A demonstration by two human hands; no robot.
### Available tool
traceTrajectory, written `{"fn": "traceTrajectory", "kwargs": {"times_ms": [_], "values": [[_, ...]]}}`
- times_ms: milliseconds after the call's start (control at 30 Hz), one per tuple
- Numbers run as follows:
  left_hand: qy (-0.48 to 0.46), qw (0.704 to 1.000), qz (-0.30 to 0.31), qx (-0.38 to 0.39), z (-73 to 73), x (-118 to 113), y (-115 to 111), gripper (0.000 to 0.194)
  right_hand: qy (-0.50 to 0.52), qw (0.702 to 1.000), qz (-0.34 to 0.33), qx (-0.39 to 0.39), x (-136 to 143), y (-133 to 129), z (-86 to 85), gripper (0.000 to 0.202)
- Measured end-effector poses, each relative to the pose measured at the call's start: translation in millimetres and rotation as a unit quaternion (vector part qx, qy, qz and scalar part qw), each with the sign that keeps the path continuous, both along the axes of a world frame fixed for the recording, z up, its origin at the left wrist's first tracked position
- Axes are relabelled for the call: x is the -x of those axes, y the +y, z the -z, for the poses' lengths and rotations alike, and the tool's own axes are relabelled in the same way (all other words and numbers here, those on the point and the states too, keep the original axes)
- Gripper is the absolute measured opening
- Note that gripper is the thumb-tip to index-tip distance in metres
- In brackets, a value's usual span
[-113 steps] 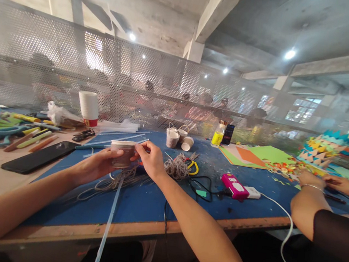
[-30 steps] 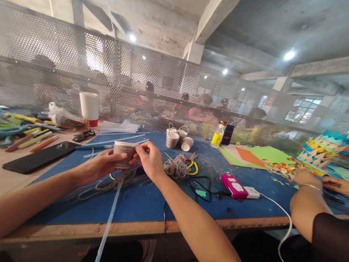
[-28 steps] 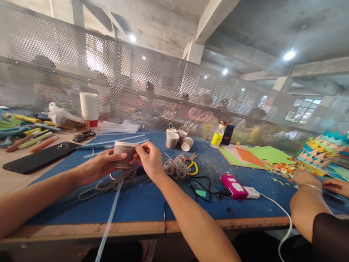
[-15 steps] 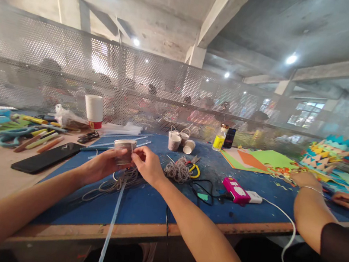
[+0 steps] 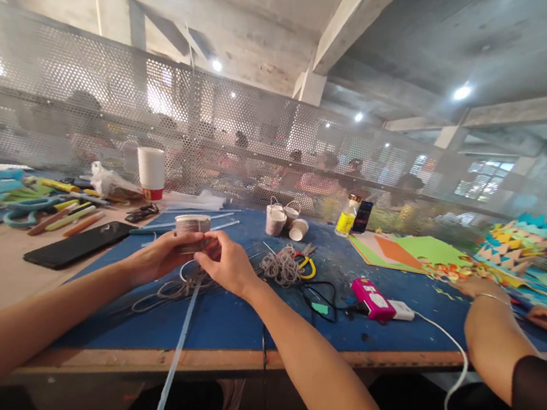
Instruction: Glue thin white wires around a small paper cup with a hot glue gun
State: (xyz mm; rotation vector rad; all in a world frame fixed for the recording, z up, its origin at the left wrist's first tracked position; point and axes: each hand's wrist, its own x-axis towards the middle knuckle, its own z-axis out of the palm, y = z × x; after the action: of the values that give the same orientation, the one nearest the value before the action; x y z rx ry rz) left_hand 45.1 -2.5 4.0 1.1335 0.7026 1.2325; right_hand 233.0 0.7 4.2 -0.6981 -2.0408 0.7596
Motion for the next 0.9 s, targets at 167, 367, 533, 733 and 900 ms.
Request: {"fn": "traceTrajectory", "kwargs": {"times_ms": [167, 367, 533, 733, 900], "values": [[-0.026, 0.998, -0.051, 0.022, -2.0, 6, 4, 0.012, 0.004, 0.997, -0.044, 0.058, 2, -4, 0.3, 0.033], [-0.067, 0.993, -0.094, 0.039, -3.6, 12, 9, 0.012, 0.002, 0.979, -0.124, 0.164, -1, -8, -5.4, 0.028], [-0.081, 0.989, -0.117, 0.047, -4.7, 13, 10, 0.015, -0.031, 0.966, -0.172, 0.192, -3, -9, -7.6, 0.023], [-0.096, 0.987, -0.118, 0.052, -6.8, 13, 10, 0.013, -0.045, 0.955, -0.210, 0.206, -4, -9, -10.7, 0.024], [-0.101, 0.986, -0.123, 0.053, -7.2, 16, 12, 0.014, -0.057, 0.948, -0.256, 0.180, -14, -39, -37.4, 0.018]]}}
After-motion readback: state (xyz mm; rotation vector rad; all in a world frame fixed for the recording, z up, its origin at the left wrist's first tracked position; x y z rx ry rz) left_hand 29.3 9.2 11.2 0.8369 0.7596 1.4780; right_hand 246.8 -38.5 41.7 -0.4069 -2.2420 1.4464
